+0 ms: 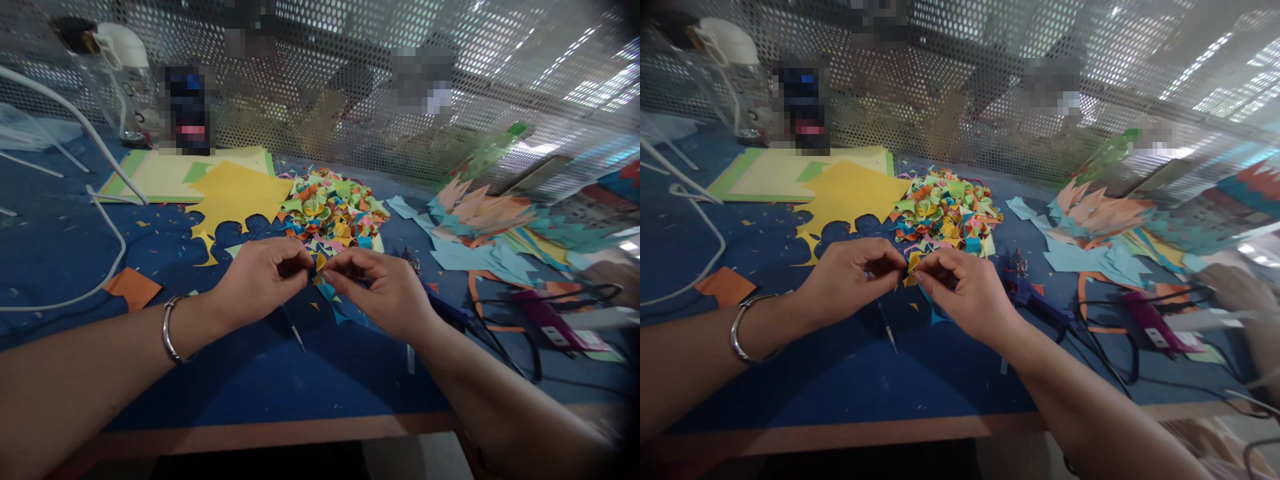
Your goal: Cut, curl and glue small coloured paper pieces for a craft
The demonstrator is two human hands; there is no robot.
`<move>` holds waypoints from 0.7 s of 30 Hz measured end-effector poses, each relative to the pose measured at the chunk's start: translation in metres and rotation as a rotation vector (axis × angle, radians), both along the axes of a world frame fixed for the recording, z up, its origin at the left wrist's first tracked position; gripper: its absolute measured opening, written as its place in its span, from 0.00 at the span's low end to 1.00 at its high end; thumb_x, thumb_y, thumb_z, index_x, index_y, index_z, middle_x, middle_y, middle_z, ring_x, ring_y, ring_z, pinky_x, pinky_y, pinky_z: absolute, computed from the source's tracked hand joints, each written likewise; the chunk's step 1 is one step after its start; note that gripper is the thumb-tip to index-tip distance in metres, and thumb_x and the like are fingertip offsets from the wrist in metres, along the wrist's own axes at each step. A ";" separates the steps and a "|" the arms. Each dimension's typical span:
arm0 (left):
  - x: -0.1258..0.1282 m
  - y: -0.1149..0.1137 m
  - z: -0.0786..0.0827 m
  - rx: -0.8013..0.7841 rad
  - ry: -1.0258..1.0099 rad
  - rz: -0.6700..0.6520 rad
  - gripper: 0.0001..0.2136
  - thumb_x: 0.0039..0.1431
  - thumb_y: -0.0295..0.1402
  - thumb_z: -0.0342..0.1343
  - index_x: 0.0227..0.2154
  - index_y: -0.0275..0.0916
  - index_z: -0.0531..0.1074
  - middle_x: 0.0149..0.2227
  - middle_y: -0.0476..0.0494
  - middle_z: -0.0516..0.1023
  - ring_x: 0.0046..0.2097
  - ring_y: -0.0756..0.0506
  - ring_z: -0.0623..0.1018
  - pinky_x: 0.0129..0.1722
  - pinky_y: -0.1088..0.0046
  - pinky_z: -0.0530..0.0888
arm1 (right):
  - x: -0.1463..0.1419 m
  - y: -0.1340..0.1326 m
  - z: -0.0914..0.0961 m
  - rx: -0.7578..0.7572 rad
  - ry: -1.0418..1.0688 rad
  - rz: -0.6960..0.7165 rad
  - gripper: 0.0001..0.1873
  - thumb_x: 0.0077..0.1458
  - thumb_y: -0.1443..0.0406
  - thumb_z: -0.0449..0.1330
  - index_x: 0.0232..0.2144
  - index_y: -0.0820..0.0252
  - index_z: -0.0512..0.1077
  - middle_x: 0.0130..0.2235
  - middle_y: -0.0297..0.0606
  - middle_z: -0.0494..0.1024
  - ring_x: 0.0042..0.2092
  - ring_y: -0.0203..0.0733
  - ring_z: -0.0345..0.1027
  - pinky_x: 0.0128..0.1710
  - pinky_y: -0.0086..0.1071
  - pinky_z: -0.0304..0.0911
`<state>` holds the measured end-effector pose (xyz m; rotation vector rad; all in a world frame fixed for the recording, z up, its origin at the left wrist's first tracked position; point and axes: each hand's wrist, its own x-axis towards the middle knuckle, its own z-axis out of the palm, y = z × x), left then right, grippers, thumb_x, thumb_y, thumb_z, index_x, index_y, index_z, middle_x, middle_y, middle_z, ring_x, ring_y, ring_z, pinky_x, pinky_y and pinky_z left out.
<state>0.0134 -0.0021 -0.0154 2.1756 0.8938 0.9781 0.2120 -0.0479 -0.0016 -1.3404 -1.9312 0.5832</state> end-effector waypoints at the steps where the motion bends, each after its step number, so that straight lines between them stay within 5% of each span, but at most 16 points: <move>1: 0.000 0.000 0.000 0.001 0.002 -0.001 0.06 0.52 0.23 0.55 0.29 0.38 0.76 0.27 0.50 0.77 0.29 0.52 0.75 0.29 0.78 0.70 | 0.000 0.000 0.000 -0.004 -0.002 0.002 0.06 0.58 0.63 0.62 0.32 0.59 0.77 0.30 0.34 0.79 0.30 0.35 0.70 0.30 0.28 0.65; 21: -0.001 0.003 -0.006 -0.225 -0.114 0.009 0.02 0.53 0.28 0.58 0.30 0.36 0.74 0.27 0.49 0.77 0.29 0.51 0.75 0.29 0.77 0.72 | 0.001 -0.002 -0.005 0.000 0.076 -0.013 0.09 0.57 0.60 0.65 0.39 0.58 0.76 0.35 0.37 0.81 0.34 0.38 0.76 0.33 0.30 0.72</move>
